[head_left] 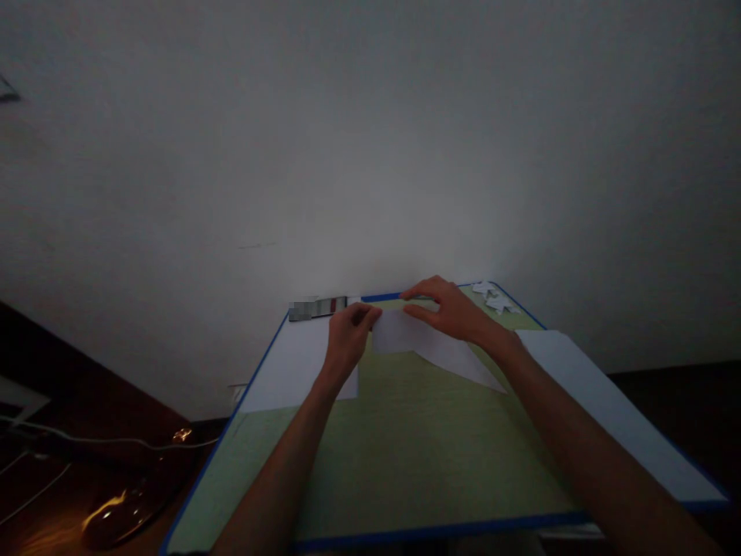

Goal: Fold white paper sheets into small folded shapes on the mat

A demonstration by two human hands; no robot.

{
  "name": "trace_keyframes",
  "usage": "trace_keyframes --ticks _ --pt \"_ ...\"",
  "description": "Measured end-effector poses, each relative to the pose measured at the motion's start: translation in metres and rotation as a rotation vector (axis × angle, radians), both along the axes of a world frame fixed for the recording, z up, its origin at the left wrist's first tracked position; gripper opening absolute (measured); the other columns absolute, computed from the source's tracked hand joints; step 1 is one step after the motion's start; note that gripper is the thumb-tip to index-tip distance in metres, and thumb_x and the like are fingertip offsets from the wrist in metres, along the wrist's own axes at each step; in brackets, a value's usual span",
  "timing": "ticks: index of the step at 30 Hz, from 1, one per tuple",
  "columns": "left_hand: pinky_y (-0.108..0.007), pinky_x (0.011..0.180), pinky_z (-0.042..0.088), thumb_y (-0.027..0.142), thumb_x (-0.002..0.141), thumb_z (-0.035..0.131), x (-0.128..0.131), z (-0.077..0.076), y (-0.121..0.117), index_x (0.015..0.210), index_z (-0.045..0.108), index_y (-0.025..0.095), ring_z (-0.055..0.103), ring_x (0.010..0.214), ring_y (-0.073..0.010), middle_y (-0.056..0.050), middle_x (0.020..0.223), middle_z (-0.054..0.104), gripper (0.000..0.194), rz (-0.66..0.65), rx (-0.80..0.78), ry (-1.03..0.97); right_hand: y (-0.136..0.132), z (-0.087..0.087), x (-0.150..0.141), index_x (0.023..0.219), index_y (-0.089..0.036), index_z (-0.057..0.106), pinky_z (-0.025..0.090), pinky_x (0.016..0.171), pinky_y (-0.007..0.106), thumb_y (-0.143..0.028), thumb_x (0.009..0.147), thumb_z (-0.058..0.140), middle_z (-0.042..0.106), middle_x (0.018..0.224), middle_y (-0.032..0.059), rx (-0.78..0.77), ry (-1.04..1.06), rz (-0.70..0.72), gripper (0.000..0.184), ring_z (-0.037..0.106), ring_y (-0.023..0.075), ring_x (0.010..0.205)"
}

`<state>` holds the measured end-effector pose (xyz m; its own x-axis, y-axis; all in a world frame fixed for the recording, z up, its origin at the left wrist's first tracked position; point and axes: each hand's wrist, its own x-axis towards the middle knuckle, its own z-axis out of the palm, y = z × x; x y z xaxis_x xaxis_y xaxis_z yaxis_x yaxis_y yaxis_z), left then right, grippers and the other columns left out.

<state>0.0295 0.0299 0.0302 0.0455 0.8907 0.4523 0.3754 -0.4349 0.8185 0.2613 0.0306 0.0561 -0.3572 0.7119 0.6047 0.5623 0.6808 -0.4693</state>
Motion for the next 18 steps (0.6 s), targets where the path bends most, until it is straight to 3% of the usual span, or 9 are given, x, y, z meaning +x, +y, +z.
trace_keyframes --ticks 2,4,9,18 --pt "-0.028 0.064 0.047 0.041 0.083 0.068 0.000 0.002 -0.002 0.078 0.072 0.015 0.061 0.067 -0.0166 -0.003 0.070 0.068 0.027 -0.014 0.006 -0.012 0.009 0.001 -0.018 0.102 -0.024 0.076 0.046 0.099 0.043 -0.031 0.091 0.067 0.076 0.107 0.0062 -0.034 -0.050 0.067 0.016 0.065 0.0247 0.106" --pt "-0.028 0.067 0.047 0.042 0.083 0.068 0.001 0.003 -0.004 0.079 0.071 0.015 0.062 0.070 -0.0170 -0.004 0.074 0.070 0.028 -0.025 0.006 -0.021 0.017 -0.002 -0.027 0.094 -0.020 0.076 0.049 0.089 0.037 -0.028 0.092 0.065 0.077 0.097 0.0063 -0.106 -0.051 0.089 0.013 0.067 0.0214 0.093" --pt "-0.030 0.072 0.050 0.048 0.082 0.071 0.003 0.001 -0.006 0.090 0.075 0.014 0.066 0.078 -0.0197 -0.007 0.083 0.073 0.035 -0.112 -0.092 -0.083 0.020 -0.003 -0.029 0.086 -0.018 0.075 0.049 0.078 0.029 -0.027 0.089 0.066 0.076 0.088 0.0050 -0.136 0.002 0.099 0.013 0.068 0.0177 0.082" --pt "-0.028 0.066 0.047 0.046 0.081 0.073 0.008 0.002 -0.009 0.087 0.077 0.016 0.063 0.073 -0.0178 -0.006 0.080 0.072 0.032 -0.096 -0.092 -0.148 0.014 0.012 -0.032 0.073 -0.018 0.074 0.048 0.070 0.028 -0.026 0.078 0.069 0.075 0.076 0.0046 -0.258 -0.014 -0.024 0.011 0.067 0.0179 0.072"
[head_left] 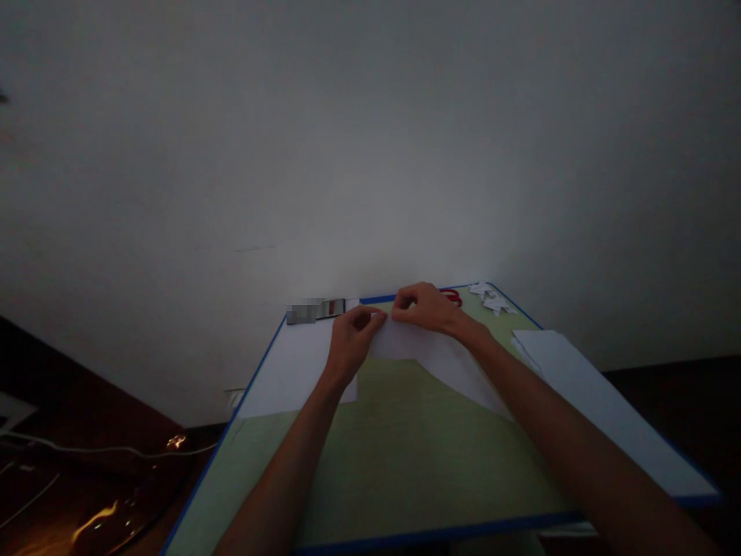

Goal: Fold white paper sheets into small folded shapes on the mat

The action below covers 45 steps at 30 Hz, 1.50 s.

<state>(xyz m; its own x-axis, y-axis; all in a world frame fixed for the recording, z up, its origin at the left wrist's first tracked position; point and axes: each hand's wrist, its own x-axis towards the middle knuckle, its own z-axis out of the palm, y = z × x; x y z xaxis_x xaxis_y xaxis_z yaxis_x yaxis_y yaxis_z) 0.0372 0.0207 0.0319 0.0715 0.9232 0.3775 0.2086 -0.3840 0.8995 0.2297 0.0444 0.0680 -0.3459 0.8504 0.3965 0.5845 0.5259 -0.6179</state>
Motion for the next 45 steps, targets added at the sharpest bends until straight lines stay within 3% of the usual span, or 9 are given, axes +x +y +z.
trace_keyframes --ticks 8,14,20,26,32,35,38,41,45 --pt "-0.029 0.071 0.049 0.045 0.078 0.077 -0.005 -0.005 0.007 0.085 0.077 0.016 0.065 0.076 -0.0192 -0.006 0.081 0.073 0.030 0.027 -0.015 -0.077 0.006 -0.007 0.036 0.071 -0.018 0.074 0.044 0.060 0.027 -0.030 0.074 0.064 0.072 0.070 0.0027 -0.154 0.065 0.060 0.015 0.062 0.0165 0.065" --pt "-0.027 0.066 0.046 0.043 0.076 0.078 -0.012 0.004 0.006 0.081 0.077 0.015 0.063 0.073 -0.0178 -0.005 0.078 0.073 0.029 0.098 -0.013 -0.114 0.009 -0.018 0.077 0.070 -0.020 0.074 0.043 0.060 0.028 -0.037 0.072 0.068 0.070 0.068 0.0010 -0.247 0.149 0.061 0.018 0.059 0.0157 0.063" --pt "-0.028 0.071 0.049 0.042 0.073 0.080 -0.019 0.008 0.008 0.081 0.077 0.015 0.065 0.076 -0.0181 -0.005 0.081 0.074 0.029 0.123 0.010 -0.132 0.000 -0.021 0.110 0.067 -0.020 0.074 0.044 0.062 0.029 -0.039 0.071 0.071 0.069 0.066 0.0012 -0.255 0.185 -0.002 0.020 0.060 0.0171 0.064" --pt "-0.028 0.071 0.049 0.042 0.069 0.083 -0.025 -0.001 0.016 0.080 0.078 0.014 0.064 0.074 -0.0170 -0.005 0.079 0.074 0.031 0.117 -0.031 -0.187 -0.001 -0.032 0.127 0.067 -0.020 0.076 0.046 0.066 0.031 -0.039 0.069 0.072 0.071 0.069 0.0027 -0.235 0.248 -0.119 0.020 0.062 0.0192 0.067" --pt "-0.027 0.069 0.049 0.046 0.068 0.084 -0.025 -0.009 0.021 0.083 0.076 0.014 0.065 0.074 -0.0173 -0.006 0.081 0.073 0.037 0.070 -0.082 -0.184 0.007 -0.050 0.126 0.075 -0.019 0.074 0.051 0.078 0.035 -0.045 0.075 0.067 0.074 0.078 0.0046 -0.066 0.452 -0.305 0.027 0.066 0.0215 0.077" --pt "-0.027 0.066 0.048 0.049 0.071 0.080 -0.021 -0.012 0.020 0.086 0.075 0.014 0.066 0.075 -0.0186 -0.007 0.083 0.073 0.038 0.052 -0.073 -0.049 0.010 -0.061 0.111 0.086 -0.019 0.074 0.053 0.084 0.040 -0.048 0.082 0.063 0.076 0.088 0.0076 -0.015 0.417 -0.274 0.032 0.068 0.0232 0.086" --pt "-0.025 0.061 0.045 0.051 0.074 0.076 -0.018 -0.014 0.017 0.085 0.072 0.015 0.064 0.070 -0.0171 -0.006 0.080 0.071 0.038 0.073 -0.046 0.024 0.008 -0.072 0.092 0.108 -0.019 0.072 0.053 0.091 0.044 -0.049 0.088 0.061 0.074 0.113 0.0131 0.010 0.289 -0.173 0.038 0.068 0.0258 0.103" --pt "-0.023 0.055 0.041 0.056 0.076 0.073 -0.016 -0.014 0.015 0.088 0.066 0.017 0.059 0.063 -0.0149 -0.002 0.072 0.067 0.042 0.032 -0.088 -0.032 0.001 -0.080 0.073 0.134 -0.020 0.062 0.041 0.110 0.054 -0.055 0.081 0.072 0.061 0.139 0.0168 0.155 0.055 -0.103 0.064 0.055 0.0325 0.129" --pt "-0.022 0.054 0.040 0.063 0.071 0.076 -0.013 -0.013 0.014 0.088 0.063 0.017 0.058 0.060 -0.0146 -0.001 0.067 0.066 0.050 -0.033 -0.140 -0.102 -0.012 -0.081 0.053 0.162 -0.026 0.022 0.023 0.119 0.062 -0.069 0.068 0.079 0.034 0.163 0.0166 0.269 -0.237 -0.015 0.118 0.029 0.0383 0.150"
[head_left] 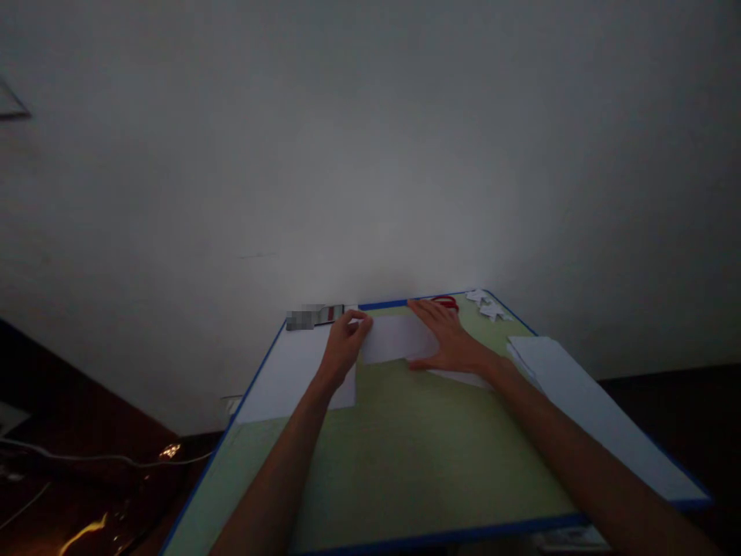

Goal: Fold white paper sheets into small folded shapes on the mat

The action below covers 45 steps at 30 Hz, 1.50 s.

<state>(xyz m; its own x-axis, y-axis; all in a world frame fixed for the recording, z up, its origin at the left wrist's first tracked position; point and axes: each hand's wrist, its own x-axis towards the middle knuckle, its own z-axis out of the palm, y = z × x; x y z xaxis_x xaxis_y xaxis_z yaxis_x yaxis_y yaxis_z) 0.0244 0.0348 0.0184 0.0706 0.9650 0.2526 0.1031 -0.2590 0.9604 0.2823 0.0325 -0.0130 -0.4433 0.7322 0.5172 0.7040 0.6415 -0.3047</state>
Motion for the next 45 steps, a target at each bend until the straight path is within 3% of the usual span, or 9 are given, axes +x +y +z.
trace_keyframes --ticks 2,6,14,19,22,25,30,37,45 --pt "-0.023 0.056 0.042 0.063 0.069 0.079 0.001 0.001 0.000 0.089 0.065 0.017 0.060 0.062 -0.0157 -0.003 0.070 0.069 0.052 -0.007 0.001 -0.017 -0.005 0.001 -0.006 0.164 -0.026 0.010 0.020 0.120 0.063 -0.070 0.068 0.078 0.029 0.165 0.0170 0.019 -0.066 0.027 0.126 0.024 0.0387 0.152" --pt "-0.023 0.057 0.044 0.060 0.069 0.081 0.002 0.003 -0.002 0.088 0.067 0.016 0.061 0.064 -0.0164 -0.003 0.070 0.069 0.051 -0.008 -0.012 -0.054 -0.009 0.000 -0.010 0.164 -0.026 0.002 0.022 0.119 0.061 -0.063 0.070 0.080 0.034 0.161 0.0185 0.039 -0.073 0.042 0.128 0.029 0.0378 0.149" --pt "-0.023 0.056 0.048 0.056 0.076 0.079 0.018 0.005 -0.012 0.108 0.065 0.015 0.064 0.066 -0.0163 -0.005 0.082 0.070 0.054 -0.046 -0.125 -0.281 -0.013 0.001 -0.017 0.161 -0.027 0.023 0.030 0.116 0.057 -0.053 0.080 0.075 0.047 0.146 0.0173 0.039 -0.012 0.003 0.100 0.043 0.0357 0.137" --pt "-0.036 0.074 0.060 0.048 0.080 0.079 0.025 0.002 -0.018 0.122 0.060 0.018 0.069 0.092 -0.0238 -0.012 0.114 0.068 0.055 -0.283 -0.234 -0.415 -0.007 -0.004 -0.015 0.161 -0.027 0.024 0.037 0.111 0.058 -0.056 0.080 0.074 0.048 0.142 0.0177 0.030 0.076 -0.048 0.100 0.046 0.0364 0.132" --pt "-0.049 0.090 0.058 0.037 0.080 0.082 0.028 -0.001 -0.024 0.121 0.062 0.018 0.066 0.106 -0.0281 -0.014 0.121 0.066 0.049 -0.440 -0.303 -0.375 -0.003 -0.006 -0.013 0.160 -0.029 0.025 0.039 0.109 0.059 -0.059 0.085 0.068 0.049 0.143 0.0161 -0.010 0.160 -0.025 0.091 0.048 0.0358 0.131" --pt "-0.053 0.093 0.056 0.032 0.081 0.080 0.031 -0.004 -0.030 0.126 0.060 0.022 0.063 0.116 -0.0309 -0.014 0.127 0.064 0.051 -0.505 -0.315 -0.336 -0.001 -0.005 -0.013 0.157 -0.029 0.033 0.038 0.111 0.057 -0.059 0.091 0.062 0.050 0.145 0.0145 -0.059 0.237 0.050 0.078 0.048 0.0336 0.132" --pt "-0.049 0.093 0.056 0.030 0.082 0.077 0.038 -0.009 -0.032 0.128 0.061 0.020 0.061 0.120 -0.0340 -0.017 0.129 0.064 0.050 -0.540 -0.314 -0.313 -0.004 -0.002 -0.015 0.148 -0.030 0.048 0.038 0.114 0.054 -0.056 0.095 0.059 0.054 0.141 0.0122 -0.144 0.263 0.148 0.061 0.051 0.0306 0.131" --pt "-0.035 0.080 0.058 0.026 0.080 0.076 0.038 -0.014 -0.029 0.129 0.055 0.020 0.061 0.119 -0.0317 -0.017 0.136 0.060 0.054 -0.429 -0.317 -0.316 -0.005 -0.007 -0.017 0.152 -0.024 0.043 0.038 0.117 0.052 -0.053 0.088 0.069 0.050 0.145 0.0150 -0.201 0.232 0.184 0.075 0.050 0.0296 0.134" --pt "-0.037 0.085 0.058 0.034 0.086 0.076 0.038 -0.011 -0.031 0.137 0.053 0.026 0.063 0.118 -0.0306 -0.015 0.137 0.060 0.057 -0.489 -0.289 -0.292 -0.007 -0.002 -0.018 0.149 -0.025 0.047 0.040 0.115 0.052 -0.055 0.090 0.067 0.053 0.142 0.0143 -0.222 0.270 0.207 0.069 0.053 0.0289 0.132"
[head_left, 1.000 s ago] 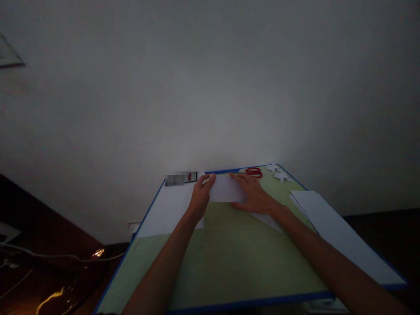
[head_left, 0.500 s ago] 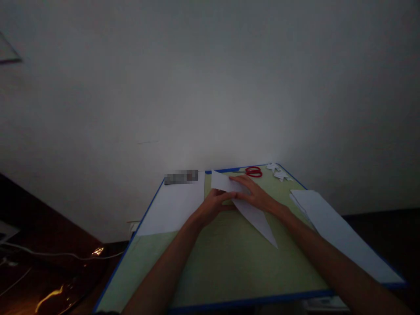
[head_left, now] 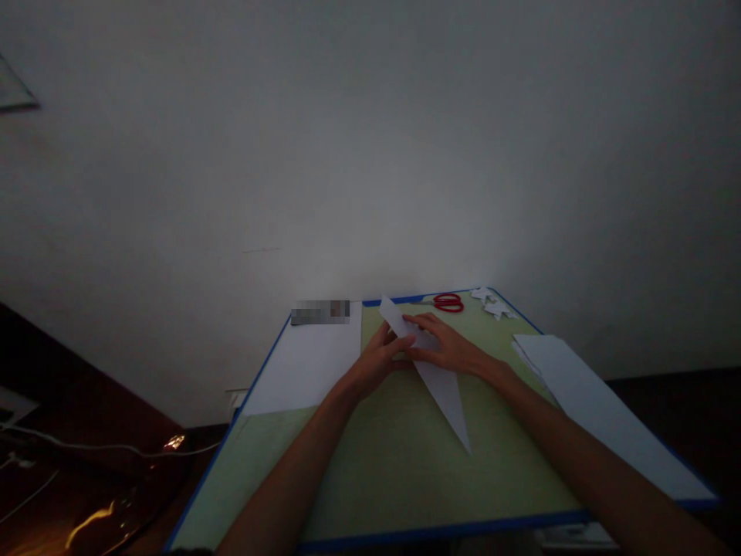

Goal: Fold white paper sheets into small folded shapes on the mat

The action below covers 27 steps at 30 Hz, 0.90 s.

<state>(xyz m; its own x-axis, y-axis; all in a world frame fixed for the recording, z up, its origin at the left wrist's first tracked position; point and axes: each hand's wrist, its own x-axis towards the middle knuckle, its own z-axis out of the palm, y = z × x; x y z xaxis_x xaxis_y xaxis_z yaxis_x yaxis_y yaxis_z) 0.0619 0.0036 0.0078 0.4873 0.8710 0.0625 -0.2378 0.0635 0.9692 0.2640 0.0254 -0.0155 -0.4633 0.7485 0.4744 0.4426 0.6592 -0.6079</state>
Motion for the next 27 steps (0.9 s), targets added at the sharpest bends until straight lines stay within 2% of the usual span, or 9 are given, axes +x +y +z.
trace_keyframes --ticks 6,9,12,15,18,20,23,25,27 --pt "-0.042 0.087 0.060 0.048 0.090 0.071 0.001 -0.005 -0.001 0.146 0.050 0.030 0.062 0.120 -0.0322 -0.016 0.146 0.054 0.061 -0.070 0.069 -0.003 0.001 -0.002 -0.001 0.149 -0.025 0.046 0.045 0.109 0.051 -0.055 0.089 0.068 0.055 0.140 0.0140 -0.044 0.041 -0.019 0.070 0.056 0.0289 0.127" --pt "-0.042 0.084 0.061 0.054 0.093 0.064 0.003 -0.007 0.000 0.150 0.047 0.034 0.058 0.126 -0.0338 -0.014 0.155 0.046 0.062 -0.049 0.050 0.014 0.000 -0.002 -0.004 0.149 -0.025 0.046 0.047 0.107 0.051 -0.054 0.089 0.068 0.057 0.139 0.0135 -0.077 0.105 -0.030 0.070 0.059 0.0291 0.123" --pt "-0.043 0.081 0.062 0.058 0.095 0.058 0.006 -0.009 0.000 0.152 0.044 0.035 0.057 0.127 -0.0345 -0.013 0.156 0.044 0.063 -0.019 0.027 0.008 -0.002 0.002 -0.007 0.145 -0.025 0.052 0.046 0.107 0.049 -0.051 0.094 0.062 0.059 0.139 0.0123 -0.107 0.130 -0.045 0.059 0.060 0.0293 0.122" --pt "-0.045 0.079 0.063 0.056 0.092 0.064 0.009 -0.008 0.001 0.153 0.041 0.032 0.060 0.122 -0.0347 -0.016 0.153 0.047 0.069 0.058 0.027 0.026 -0.002 0.006 -0.009 0.135 -0.026 0.062 0.046 0.106 0.048 -0.045 0.100 0.050 0.065 0.131 0.0093 -0.108 0.120 -0.035 0.041 0.060 0.0280 0.120" --pt "-0.043 0.076 0.063 0.050 0.087 0.074 0.011 -0.007 0.000 0.153 0.039 0.026 0.063 0.116 -0.0336 -0.020 0.145 0.053 0.078 0.169 0.040 0.065 -0.002 0.008 -0.009 0.120 -0.024 0.071 0.046 0.105 0.045 -0.040 0.103 0.043 0.068 0.124 0.0081 -0.098 0.114 -0.030 0.036 0.061 0.0265 0.117" --pt "-0.040 0.073 0.062 0.045 0.086 0.074 0.012 -0.006 0.000 0.150 0.042 0.022 0.066 0.112 -0.0318 -0.021 0.140 0.058 0.075 0.212 0.039 0.076 -0.002 0.010 -0.010 0.112 -0.023 0.074 0.047 0.103 0.043 -0.037 0.102 0.043 0.069 0.123 0.0084 -0.068 0.110 -0.042 0.035 0.062 0.0259 0.114" --pt "-0.033 0.070 0.059 0.033 0.085 0.071 0.010 -0.008 0.004 0.139 0.052 0.019 0.070 0.095 -0.0255 -0.016 0.121 0.069 0.059 0.284 0.036 0.097 -0.001 0.015 -0.007 0.099 -0.021 0.076 0.049 0.096 0.041 -0.036 0.099 0.049 0.072 0.111 0.0092 0.030 0.115 -0.091 0.031 0.065 0.0255 0.104" --pt "-0.030 0.065 0.056 0.027 0.083 0.066 0.008 -0.009 0.009 0.124 0.062 0.017 0.070 0.079 -0.0210 -0.011 0.101 0.074 0.043 0.364 0.038 0.133 0.000 0.021 -0.001 0.092 -0.021 0.076 0.050 0.093 0.041 -0.037 0.096 0.053 0.074 0.102 0.0087 0.072 0.147 -0.146 0.028 0.066 0.0256 0.098" --pt "-0.027 0.061 0.052 0.025 0.080 0.063 0.005 -0.010 0.012 0.107 0.068 0.015 0.067 0.068 -0.0185 -0.007 0.085 0.073 0.030 0.416 0.054 0.176 0.001 0.028 0.009 0.088 -0.021 0.075 0.050 0.089 0.041 -0.040 0.092 0.057 0.075 0.098 0.0076 0.051 0.215 -0.207 0.027 0.066 0.0257 0.094"
